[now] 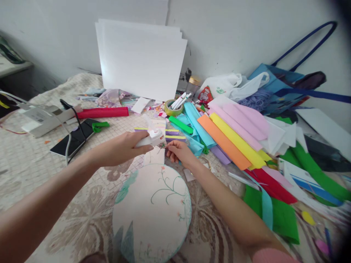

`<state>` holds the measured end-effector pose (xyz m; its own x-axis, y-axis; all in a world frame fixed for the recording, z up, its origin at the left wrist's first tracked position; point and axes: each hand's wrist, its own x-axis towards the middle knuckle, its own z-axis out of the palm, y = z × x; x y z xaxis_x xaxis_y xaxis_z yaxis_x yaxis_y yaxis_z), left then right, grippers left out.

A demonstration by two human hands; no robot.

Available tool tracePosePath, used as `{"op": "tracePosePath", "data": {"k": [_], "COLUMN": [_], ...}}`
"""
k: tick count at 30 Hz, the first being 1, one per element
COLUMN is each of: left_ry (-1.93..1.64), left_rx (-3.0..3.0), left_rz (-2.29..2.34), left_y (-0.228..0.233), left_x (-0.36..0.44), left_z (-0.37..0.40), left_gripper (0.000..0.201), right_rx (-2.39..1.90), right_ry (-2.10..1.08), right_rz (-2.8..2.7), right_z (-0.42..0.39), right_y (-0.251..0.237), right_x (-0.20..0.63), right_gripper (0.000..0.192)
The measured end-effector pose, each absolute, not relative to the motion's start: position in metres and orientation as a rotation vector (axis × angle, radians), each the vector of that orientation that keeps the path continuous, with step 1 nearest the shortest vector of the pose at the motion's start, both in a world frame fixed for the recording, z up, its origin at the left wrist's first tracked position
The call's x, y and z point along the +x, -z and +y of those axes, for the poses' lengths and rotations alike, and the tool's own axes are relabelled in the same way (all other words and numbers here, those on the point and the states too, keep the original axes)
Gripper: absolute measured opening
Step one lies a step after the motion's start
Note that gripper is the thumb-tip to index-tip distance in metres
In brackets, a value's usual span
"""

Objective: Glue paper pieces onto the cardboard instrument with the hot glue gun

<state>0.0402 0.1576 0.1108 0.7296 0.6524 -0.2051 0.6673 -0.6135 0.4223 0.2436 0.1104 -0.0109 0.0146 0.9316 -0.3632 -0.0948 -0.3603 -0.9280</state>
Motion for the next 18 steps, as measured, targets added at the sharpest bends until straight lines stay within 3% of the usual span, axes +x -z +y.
{"op": "tracePosePath", "data": {"k": [11,18], "left_ry": [-0.042,-0.124], "left_rx": [2.426,2.336], "left_rz": [1.072,1.12], "left_y": [-0.104,-0.098], "left_x": [0.037,0.037], "left_z": [0.162,0.168], "left_gripper": [0.037,0.035], "right_rx": [-1.411,-1.414], "right_ry": [-1.458,-1.19], "right_rz": [-0.92,-0.996], "right_z": [0.11,0.1], "right_y": [0.008,-0.021], "right_x": [0.243,0.266], "right_gripper": [0.007,0.006]}}
